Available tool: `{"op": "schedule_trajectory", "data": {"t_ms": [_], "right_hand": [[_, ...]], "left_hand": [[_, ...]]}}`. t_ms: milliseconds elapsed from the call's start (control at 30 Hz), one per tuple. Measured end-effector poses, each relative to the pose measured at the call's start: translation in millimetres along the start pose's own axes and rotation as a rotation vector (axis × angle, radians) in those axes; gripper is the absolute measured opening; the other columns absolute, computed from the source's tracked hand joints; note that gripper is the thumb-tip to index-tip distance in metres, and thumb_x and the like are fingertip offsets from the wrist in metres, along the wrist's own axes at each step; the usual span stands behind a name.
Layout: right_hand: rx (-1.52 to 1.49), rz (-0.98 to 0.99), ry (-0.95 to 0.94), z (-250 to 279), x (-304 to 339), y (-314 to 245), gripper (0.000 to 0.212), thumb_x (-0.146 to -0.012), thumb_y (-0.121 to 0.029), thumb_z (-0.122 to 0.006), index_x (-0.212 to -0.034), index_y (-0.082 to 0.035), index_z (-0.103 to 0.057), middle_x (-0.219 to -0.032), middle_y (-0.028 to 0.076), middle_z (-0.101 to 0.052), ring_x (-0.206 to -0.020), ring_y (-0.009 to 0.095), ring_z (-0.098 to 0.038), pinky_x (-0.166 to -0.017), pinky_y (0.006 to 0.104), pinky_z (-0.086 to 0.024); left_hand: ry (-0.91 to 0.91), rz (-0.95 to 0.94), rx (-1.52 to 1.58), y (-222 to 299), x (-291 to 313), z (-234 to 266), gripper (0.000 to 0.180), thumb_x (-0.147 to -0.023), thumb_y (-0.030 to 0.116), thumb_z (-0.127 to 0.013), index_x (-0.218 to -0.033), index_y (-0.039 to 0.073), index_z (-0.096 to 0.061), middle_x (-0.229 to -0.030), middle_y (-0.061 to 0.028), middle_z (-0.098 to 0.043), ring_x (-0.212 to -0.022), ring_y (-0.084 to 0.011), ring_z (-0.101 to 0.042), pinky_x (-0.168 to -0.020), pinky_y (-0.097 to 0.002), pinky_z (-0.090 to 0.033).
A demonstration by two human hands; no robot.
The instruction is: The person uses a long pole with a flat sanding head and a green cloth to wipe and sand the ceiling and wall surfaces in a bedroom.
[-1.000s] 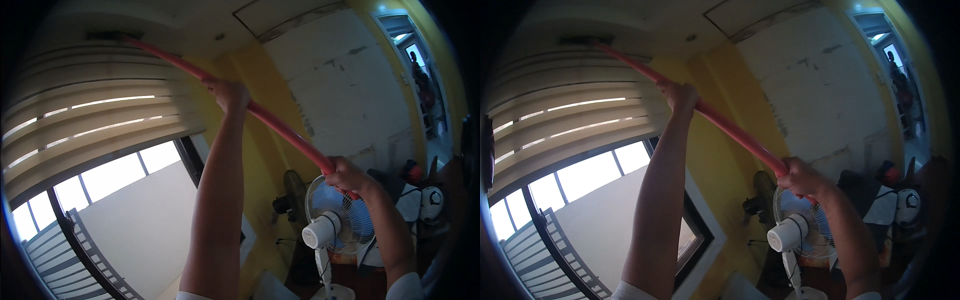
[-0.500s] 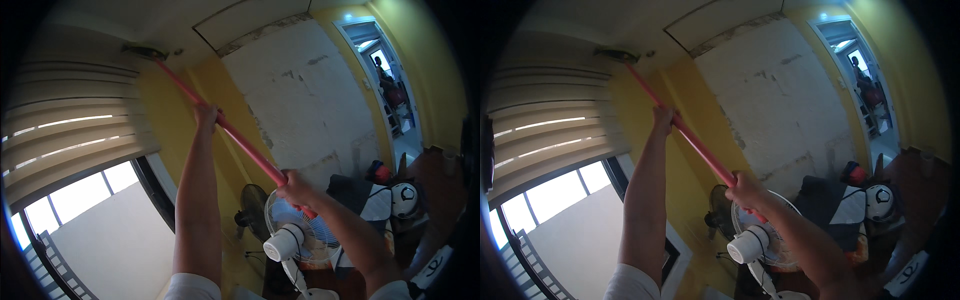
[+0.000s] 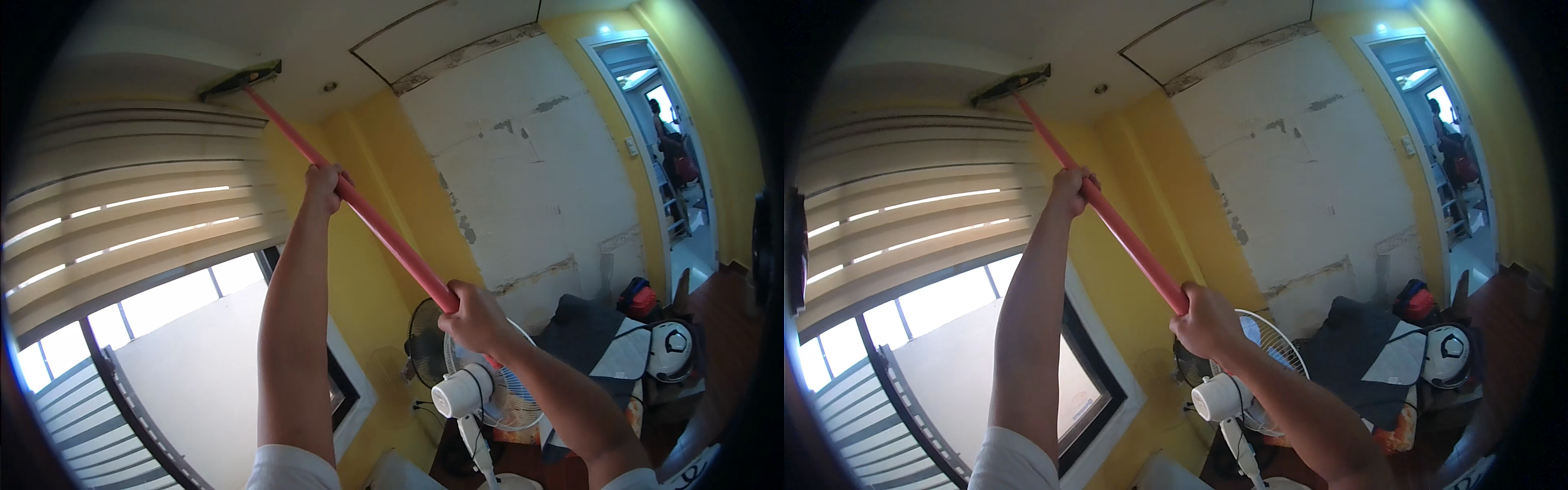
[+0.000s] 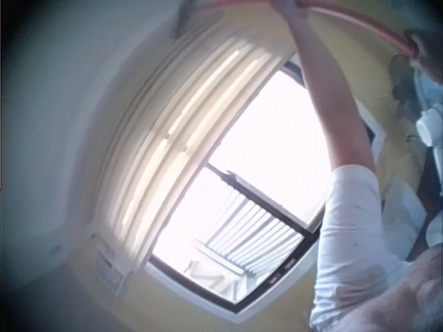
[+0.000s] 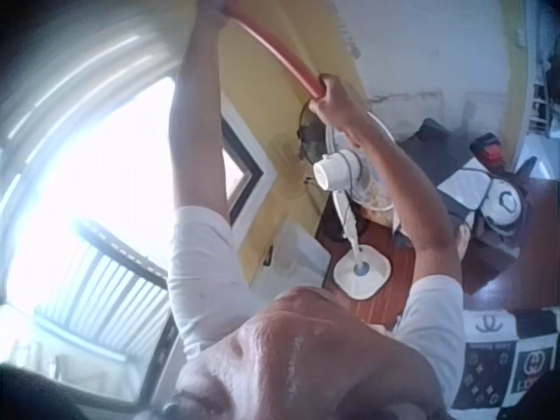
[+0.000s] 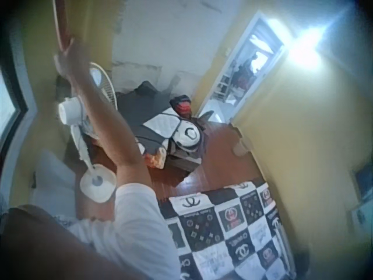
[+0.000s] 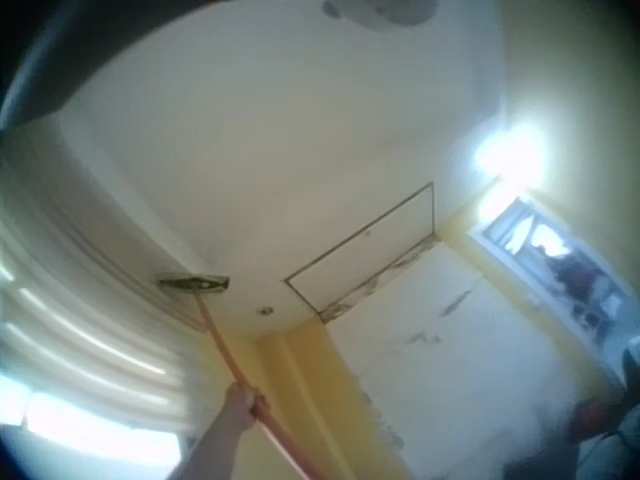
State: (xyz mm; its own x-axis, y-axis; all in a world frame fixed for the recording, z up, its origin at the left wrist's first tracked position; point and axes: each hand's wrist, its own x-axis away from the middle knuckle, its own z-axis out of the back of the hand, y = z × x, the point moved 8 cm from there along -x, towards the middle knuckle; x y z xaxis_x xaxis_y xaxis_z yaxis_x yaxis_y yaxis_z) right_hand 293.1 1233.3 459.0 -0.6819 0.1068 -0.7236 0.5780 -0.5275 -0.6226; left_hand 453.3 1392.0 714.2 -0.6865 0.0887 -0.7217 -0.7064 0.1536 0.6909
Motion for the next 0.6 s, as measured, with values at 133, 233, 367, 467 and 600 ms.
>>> {"op": "schedule_trajectory", "data": {"t_ms": [133,233,367,467,600], "right_hand": [[-0.019,0.069,0.039,-4.5,23.7,2.9,0.024,-0.071,-0.012,-0.059,-0.091,-0.001,-0.054,-0.076,0.021,-0.061,-0.072,0.038,-0.06,-0.064,0.0446,-0.047],[-0.02,0.088,0.043,-6.8,42.9,12.5,0.026,-0.071,-0.013,-0.06,-0.093,-0.003,-0.052,-0.071,0.02,-0.06,-0.066,0.039,-0.059,-0.06,0.0458,-0.047],[-0.028,0.112,0.035,-20.8,67.9,21.7,0.028,-0.072,-0.015,-0.059,-0.097,-0.006,-0.051,-0.066,0.019,-0.059,-0.062,0.039,-0.059,-0.059,0.047,-0.046],[-0.098,0.058,-0.065,-41.7,94.4,20.4,0.027,-0.072,-0.016,-0.058,-0.096,-0.006,-0.051,-0.066,0.02,-0.059,-0.062,0.04,-0.058,-0.058,0.0483,-0.045],[-0.347,0.02,-0.121,-81.1,162.5,42.6,0.024,-0.072,-0.015,-0.058,-0.093,-0.005,-0.05,-0.063,0.017,-0.057,-0.055,0.039,-0.056,-0.057,0.0466,-0.045]], "left_hand": [[0.048,-0.038,-0.016,12.4,36.8,7.0,0.026,-0.082,-0.002,-0.048,-0.103,0.004,-0.033,-0.079,-0.012,-0.048,-0.061,-0.0213,-0.053,-0.052,-0.0371,-0.049],[0.095,-0.091,-0.029,23.1,74.9,1.6,0.021,-0.084,0.0,-0.049,-0.099,0.006,-0.035,-0.08,-0.0096,-0.047,-0.065,-0.0202,-0.052,-0.055,-0.0356,-0.048],[0.105,-0.124,-0.096,41.4,121.7,8.6,0.03,-0.084,0.0,-0.048,-0.108,0.009,-0.032,-0.089,-0.0072,-0.045,-0.07,-0.0175,-0.051,-0.055,-0.034,-0.049],[0.131,-0.16,-0.211,55.8,162.1,16.6,0.034,-0.084,0.0,-0.047,-0.113,0.009,-0.031,-0.092,-0.007,-0.044,-0.07,-0.0163,-0.051,-0.055,-0.0326,-0.05],[0.121,-0.223,-0.353,34.9,233.1,12.6,0.04,-0.084,0.002,-0.048,-0.12,0.008,-0.031,-0.095,-0.0084,-0.046,-0.065,-0.014,-0.052,-0.049,-0.0271,-0.049]]}}
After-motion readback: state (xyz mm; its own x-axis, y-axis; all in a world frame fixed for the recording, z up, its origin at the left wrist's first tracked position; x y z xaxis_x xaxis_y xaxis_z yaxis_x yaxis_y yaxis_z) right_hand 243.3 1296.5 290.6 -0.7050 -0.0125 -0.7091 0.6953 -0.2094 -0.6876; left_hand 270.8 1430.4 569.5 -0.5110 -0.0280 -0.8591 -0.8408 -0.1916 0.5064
